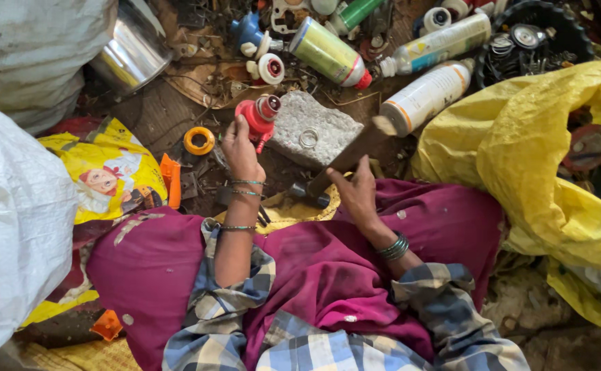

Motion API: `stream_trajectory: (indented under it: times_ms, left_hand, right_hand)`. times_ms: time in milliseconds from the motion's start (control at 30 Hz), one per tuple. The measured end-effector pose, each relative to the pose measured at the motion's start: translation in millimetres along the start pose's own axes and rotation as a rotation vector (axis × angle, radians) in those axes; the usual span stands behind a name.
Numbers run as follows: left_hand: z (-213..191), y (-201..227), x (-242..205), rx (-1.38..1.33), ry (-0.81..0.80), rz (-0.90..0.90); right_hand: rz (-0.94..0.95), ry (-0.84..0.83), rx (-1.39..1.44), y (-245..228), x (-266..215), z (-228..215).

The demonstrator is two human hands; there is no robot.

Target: The person uses a hammer to repeatedly strike a small red plastic object placed on a stone, then removes a white plastic ring from the object and sets it aside. The person continues to hammer the red object and occasionally adjusts its position.

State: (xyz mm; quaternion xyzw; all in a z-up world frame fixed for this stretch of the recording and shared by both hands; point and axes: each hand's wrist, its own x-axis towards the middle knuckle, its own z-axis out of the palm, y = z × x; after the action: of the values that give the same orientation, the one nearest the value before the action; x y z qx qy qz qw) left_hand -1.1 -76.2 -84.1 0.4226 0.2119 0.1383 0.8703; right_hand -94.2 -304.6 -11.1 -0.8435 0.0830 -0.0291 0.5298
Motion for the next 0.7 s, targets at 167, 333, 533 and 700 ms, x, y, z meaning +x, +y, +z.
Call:
stream_trajectory:
  times_ms: [167,333,533,700]
  left_hand:
    - [3,3,-1,0.024,0.04,-0.005]
    - [1,0,-1,0.033,0.058,0.005]
    - [-2,0,1,0.018,0.057,0.02]
    - [0,4,-2,0.049,0.057,0.016]
  right_hand:
    - [0.191,0.177,0.323,28,2,-15]
    - [0.339,0.257,0.576,58,-2,-26]
    - [0.66,0.341,0.603,95,8,-40]
    - [0.572,0.467,0.562,117,17,-40]
